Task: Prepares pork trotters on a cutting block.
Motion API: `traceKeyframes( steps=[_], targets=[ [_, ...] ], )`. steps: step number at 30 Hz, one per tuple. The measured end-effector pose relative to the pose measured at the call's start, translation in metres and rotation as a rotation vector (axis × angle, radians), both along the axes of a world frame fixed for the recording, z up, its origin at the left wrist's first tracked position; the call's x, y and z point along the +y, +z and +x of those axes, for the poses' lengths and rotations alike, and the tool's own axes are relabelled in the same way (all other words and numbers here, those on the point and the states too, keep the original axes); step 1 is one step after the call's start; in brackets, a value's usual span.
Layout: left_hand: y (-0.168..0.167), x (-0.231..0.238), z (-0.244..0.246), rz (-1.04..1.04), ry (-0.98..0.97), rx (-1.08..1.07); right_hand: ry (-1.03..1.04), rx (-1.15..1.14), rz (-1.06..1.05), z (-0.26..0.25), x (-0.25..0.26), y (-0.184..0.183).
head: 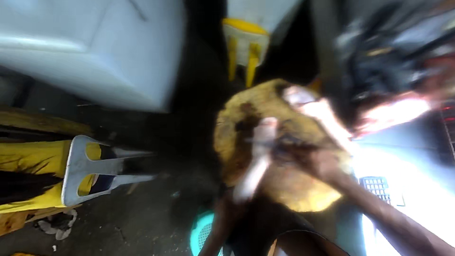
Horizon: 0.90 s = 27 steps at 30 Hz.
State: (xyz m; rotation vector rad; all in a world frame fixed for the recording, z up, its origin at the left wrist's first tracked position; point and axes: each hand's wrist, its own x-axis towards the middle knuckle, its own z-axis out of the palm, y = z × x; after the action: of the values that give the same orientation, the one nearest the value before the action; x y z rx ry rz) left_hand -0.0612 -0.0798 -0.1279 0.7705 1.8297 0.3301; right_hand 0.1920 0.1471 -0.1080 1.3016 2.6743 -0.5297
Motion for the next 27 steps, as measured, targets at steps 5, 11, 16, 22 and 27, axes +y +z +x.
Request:
traceKeyframes(
  steps=[5, 11, 16, 22, 27],
  targets=[
    [0.008, 0.002, 0.007, -0.036, -0.086, 0.063, 0.154, -0.033, 0.033, 0.005, -0.033, -0.017],
    [0.011, 0.0, 0.013, -0.089, -0.104, 0.118, -0.207, -0.099, 0.127, 0.01, 0.016, -0.018],
    [0.029, 0.002, 0.013, -0.084, -0.077, 0.207, -0.017, 0.005, -0.224, 0.0, -0.046, 0.007],
    [0.038, -0.016, 0.003, 0.13, -0.119, 0.426, -0.003, 0.066, 0.098, -0.004, -0.042, -0.038],
    [0.024, -0.019, 0.004, 0.207, -0.149, 0.487, -0.078, 0.151, 0.187, -0.008, -0.046, -0.062]
  ],
)
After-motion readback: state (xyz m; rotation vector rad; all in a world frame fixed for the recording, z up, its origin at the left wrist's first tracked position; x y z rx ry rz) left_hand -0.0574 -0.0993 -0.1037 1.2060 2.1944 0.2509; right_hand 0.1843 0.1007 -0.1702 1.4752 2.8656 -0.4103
